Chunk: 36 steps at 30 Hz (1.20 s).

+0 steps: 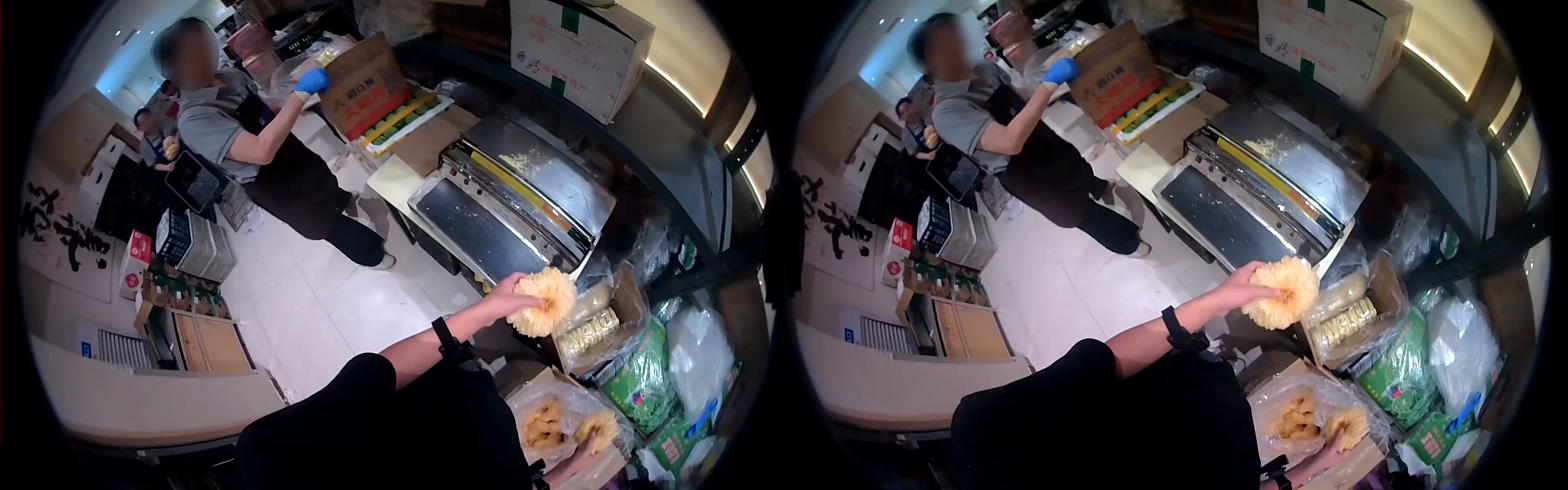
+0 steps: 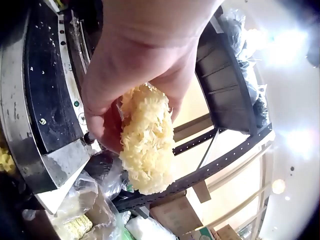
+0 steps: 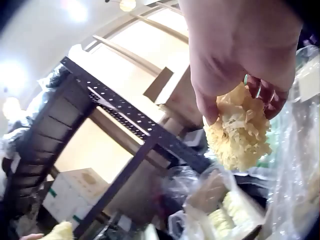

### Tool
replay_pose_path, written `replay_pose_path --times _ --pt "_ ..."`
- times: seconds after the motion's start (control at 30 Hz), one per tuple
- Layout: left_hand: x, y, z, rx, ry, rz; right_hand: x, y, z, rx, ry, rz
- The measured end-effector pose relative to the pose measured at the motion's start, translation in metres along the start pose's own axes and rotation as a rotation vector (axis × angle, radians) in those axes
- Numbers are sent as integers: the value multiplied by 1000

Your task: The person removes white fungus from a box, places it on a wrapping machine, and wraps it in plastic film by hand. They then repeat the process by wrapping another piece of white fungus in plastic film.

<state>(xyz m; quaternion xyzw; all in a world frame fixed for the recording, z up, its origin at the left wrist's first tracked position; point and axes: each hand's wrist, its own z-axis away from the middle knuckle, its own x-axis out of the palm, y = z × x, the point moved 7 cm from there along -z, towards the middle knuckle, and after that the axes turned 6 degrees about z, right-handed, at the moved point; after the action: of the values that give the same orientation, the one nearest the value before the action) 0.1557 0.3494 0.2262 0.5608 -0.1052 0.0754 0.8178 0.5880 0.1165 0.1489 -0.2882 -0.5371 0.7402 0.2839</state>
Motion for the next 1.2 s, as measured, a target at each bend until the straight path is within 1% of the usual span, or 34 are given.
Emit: replay_pose_path --times 0.03,0.1,0.13,0.17,0.2,0.23,0.3,0.37,0.43,0.5,0.57,0.63,0.7,0.77,0.87,0.9,0.97,1.0,1.03,1.1,1.13,1.17,1.2 --pt "1 2 1 -15 -16 14 20 -22 4 -21 -37 63" --pt "-1 10 2 -28 60 19 53 -75 25 -86 -59 152" --pt "1 7 -3 5 3 119 77 -103 39 -132 -54 177" --pt "1 0 -7 26 -48 223 105 -140 58 -243 -74 191" --pt "0 3 -4 -4 -36 232 117 -141 56 -240 -60 120" --pt "1 8 -2 -23 -22 233 130 -151 58 -316 -39 144" --pt "-2 10 -1 3 -8 233 160 -180 72 -681 32 380" --pt "-1 12 3 -28 -16 229 198 -214 104 -985 -36 423" --pt "1 10 3 -61 -29 242 230 -236 137 -1340 -101 526" --pt "3 8 8 -73 -38 286 249 -231 149 -1465 -189 528" --pt "5 7 15 -90 -46 367 261 -232 162 -1555 -230 550" --pt "6 1 16 -75 -86 400 266 -228 168 -1605 -226 523" --pt "8 -4 16 -55 -99 413 272 -222 172 -1591 -257 591" --pt "9 -7 17 -39 -108 421 273 -221 177 -1595 -268 581" --pt "20 -13 19 -88 -181 413 270 -219 178 -1572 -291 649" --pt "22 -14 20 -79 -177 410 267 -219 179 -1576 -291 638" --pt "30 -17 22 -98 -208 466 264 -214 177 -1545 -324 722" --pt "34 -14 24 -75 -217 468 261 -212 175 -1530 -359 781" --pt "37 -13 24 -75 -221 465 260 -212 175 -1528 -354 781" --pt "48 -19 25 -135 -229 466 251 -211 177 -1464 -372 796" --pt "53 -15 25 -96 -200 421 246 -213 178 -1467 -383 835" --pt "64 -10 30 -51 -353 481 239 -213 178 -1469 -375 841" --pt "71 -11 35 -70 -374 521 231 -214 177 -1443 -378 850"
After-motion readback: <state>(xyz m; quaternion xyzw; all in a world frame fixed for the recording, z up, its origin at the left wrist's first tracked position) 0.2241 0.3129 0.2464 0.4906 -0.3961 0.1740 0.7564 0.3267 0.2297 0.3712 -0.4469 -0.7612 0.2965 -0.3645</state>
